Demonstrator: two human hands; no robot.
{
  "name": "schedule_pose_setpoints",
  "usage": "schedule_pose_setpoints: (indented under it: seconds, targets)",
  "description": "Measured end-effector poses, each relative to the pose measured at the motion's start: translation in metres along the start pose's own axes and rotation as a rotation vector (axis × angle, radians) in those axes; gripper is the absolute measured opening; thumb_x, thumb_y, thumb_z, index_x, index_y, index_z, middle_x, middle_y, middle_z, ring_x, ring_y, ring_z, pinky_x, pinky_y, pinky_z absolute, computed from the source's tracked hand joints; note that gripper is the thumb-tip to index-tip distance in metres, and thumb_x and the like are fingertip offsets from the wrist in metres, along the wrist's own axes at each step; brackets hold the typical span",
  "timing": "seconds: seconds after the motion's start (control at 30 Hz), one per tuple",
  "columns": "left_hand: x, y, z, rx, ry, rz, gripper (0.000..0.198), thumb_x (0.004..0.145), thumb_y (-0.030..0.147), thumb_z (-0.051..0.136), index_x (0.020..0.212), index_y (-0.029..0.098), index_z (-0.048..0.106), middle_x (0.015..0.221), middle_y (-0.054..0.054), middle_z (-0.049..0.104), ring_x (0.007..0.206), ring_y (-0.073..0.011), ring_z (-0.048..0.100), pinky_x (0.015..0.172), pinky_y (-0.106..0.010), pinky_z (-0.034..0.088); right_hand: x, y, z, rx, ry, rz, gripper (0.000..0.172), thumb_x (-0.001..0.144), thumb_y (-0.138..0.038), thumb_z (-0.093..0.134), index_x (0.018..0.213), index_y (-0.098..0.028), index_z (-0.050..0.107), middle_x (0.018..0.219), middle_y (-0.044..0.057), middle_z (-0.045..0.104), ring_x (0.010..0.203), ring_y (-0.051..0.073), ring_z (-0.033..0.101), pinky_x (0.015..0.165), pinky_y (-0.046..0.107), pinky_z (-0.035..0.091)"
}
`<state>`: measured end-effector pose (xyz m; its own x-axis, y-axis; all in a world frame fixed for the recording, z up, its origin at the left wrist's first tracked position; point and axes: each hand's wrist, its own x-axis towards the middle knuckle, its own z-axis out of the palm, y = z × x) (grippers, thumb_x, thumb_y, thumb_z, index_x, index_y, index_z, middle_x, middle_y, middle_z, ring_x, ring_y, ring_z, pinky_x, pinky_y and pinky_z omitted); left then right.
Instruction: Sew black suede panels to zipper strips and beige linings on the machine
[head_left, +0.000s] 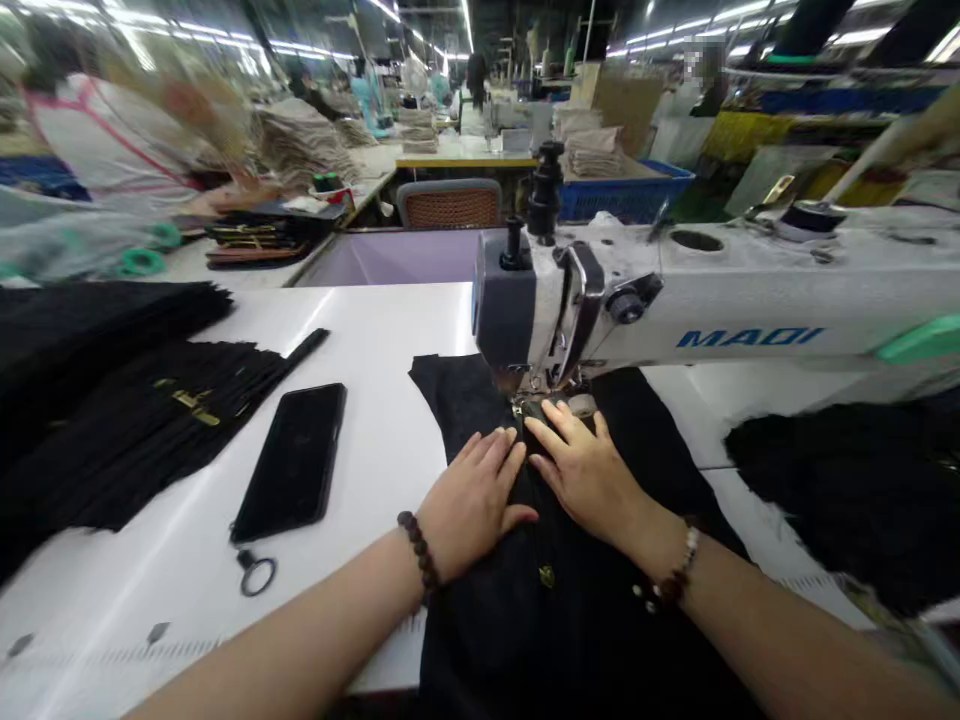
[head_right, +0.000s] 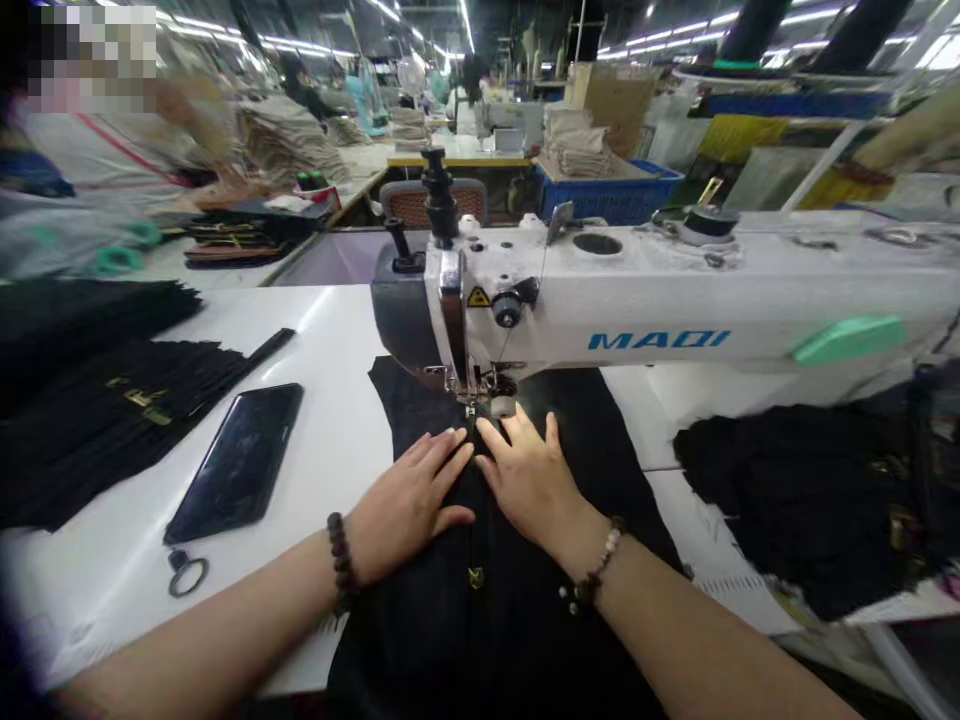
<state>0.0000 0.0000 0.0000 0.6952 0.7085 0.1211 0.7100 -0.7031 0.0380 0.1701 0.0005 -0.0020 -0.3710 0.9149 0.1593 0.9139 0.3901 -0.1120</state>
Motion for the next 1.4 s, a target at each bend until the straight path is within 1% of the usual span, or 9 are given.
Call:
schedule_pose_setpoints:
  seconds: [0.4, 0.83, 0.93, 1.03, 1.17, 1.2, 1.27, 1.33, 1.4]
  targets:
    - [0.004, -0.001, 0.002, -0.018, 0.037, -0.001, 0.071, 0.071, 0.051, 0.062, 0.121, 0.004, 0.044, 0.124, -0.020, 0.048, 0.119, -0.0295, 0.042, 0.099, -0.043, 0.036, 0.004, 0.006, 0.004, 0.013, -0.028, 0.001, 0.041, 0.089, -0.030, 0.035, 0.128, -0.019, 0.041, 0.135, 0.011, 0.039, 0.126, 0.027, 0.031, 0.098, 0.057, 0.024]
    - [0.007, -0.002, -0.002, -0.069, 0.000, -0.001, 0.067, 0.073, 0.046, 0.063, 0.121, 0.003, 0.044, 0.126, -0.022, 0.047, 0.121, -0.0302, 0.039, 0.100, -0.046, 0.034, 0.007, 0.010, 0.001, 0.038, -0.033, -0.019, 0.042, 0.089, -0.029, 0.036, 0.129, -0.017, 0.040, 0.136, 0.013, 0.036, 0.126, 0.028, 0.030, 0.097, 0.059, 0.024]
    - [-0.011, 0.005, -0.012, -0.141, -0.055, 0.063, 0.056, 0.077, 0.039, 0.061, 0.120, 0.005, 0.048, 0.127, -0.020, 0.046, 0.122, -0.0292, 0.039, 0.101, -0.046, 0.034, -0.009, 0.008, -0.009, 0.091, -0.097, -0.120, 0.042, 0.088, -0.024, 0.037, 0.130, -0.018, 0.038, 0.139, 0.011, 0.032, 0.128, 0.025, 0.027, 0.099, 0.057, 0.025]
    - [-0.046, 0.016, -0.030, -0.250, -0.143, 0.176, 0.047, 0.081, 0.037, 0.057, 0.119, 0.010, 0.050, 0.127, -0.016, 0.048, 0.120, -0.0249, 0.043, 0.100, -0.041, 0.036, -0.045, 0.001, -0.023, 0.153, -0.183, -0.280, 0.042, 0.087, -0.016, 0.036, 0.128, -0.019, 0.040, 0.139, 0.007, 0.033, 0.129, 0.020, 0.027, 0.102, 0.051, 0.026]
    - [-0.092, 0.028, -0.042, -0.285, -0.242, 0.321, 0.063, 0.075, 0.054, 0.057, 0.122, 0.012, 0.047, 0.130, -0.016, 0.045, 0.121, -0.0275, 0.041, 0.098, -0.044, 0.037, -0.098, -0.015, -0.034, 0.201, -0.211, -0.353, 0.047, 0.084, -0.006, 0.031, 0.130, -0.015, 0.036, 0.136, 0.006, 0.038, 0.127, 0.016, 0.030, 0.104, 0.045, 0.027]
    - [-0.099, 0.031, -0.041, -0.264, -0.237, 0.359, 0.064, 0.076, 0.053, 0.056, 0.124, 0.012, 0.045, 0.131, -0.016, 0.043, 0.121, -0.0286, 0.041, 0.098, -0.045, 0.037, -0.106, -0.018, -0.034, 0.209, -0.199, -0.341, 0.047, 0.084, -0.006, 0.031, 0.131, -0.014, 0.035, 0.135, 0.006, 0.039, 0.127, 0.016, 0.030, 0.105, 0.043, 0.027]
    - [-0.108, 0.035, -0.034, -0.180, -0.183, 0.393, 0.053, 0.084, 0.039, 0.052, 0.128, 0.013, 0.040, 0.132, -0.015, 0.043, 0.120, -0.0285, 0.041, 0.097, -0.046, 0.037, -0.114, -0.025, -0.034, 0.229, -0.154, -0.293, 0.045, 0.085, -0.008, 0.031, 0.130, -0.014, 0.035, 0.132, 0.006, 0.043, 0.124, 0.016, 0.034, 0.104, 0.042, 0.027]
    - [-0.110, 0.039, -0.026, -0.095, -0.094, 0.378, 0.040, 0.089, 0.019, 0.041, 0.129, 0.014, 0.039, 0.130, -0.012, 0.046, 0.117, -0.0258, 0.044, 0.096, -0.044, 0.039, -0.112, -0.030, -0.033, 0.253, -0.097, -0.228, 0.041, 0.087, -0.013, 0.035, 0.127, -0.016, 0.039, 0.124, 0.007, 0.049, 0.115, 0.017, 0.041, 0.100, 0.041, 0.031]
    - [-0.109, 0.043, -0.020, -0.066, -0.003, 0.363, 0.037, 0.090, 0.010, 0.032, 0.125, 0.012, 0.042, 0.124, -0.011, 0.051, 0.113, -0.0238, 0.048, 0.093, -0.040, 0.041, -0.105, -0.033, -0.034, 0.267, -0.065, -0.157, 0.035, 0.086, -0.017, 0.041, 0.121, -0.017, 0.047, 0.112, 0.007, 0.054, 0.103, 0.019, 0.047, 0.092, 0.040, 0.036]
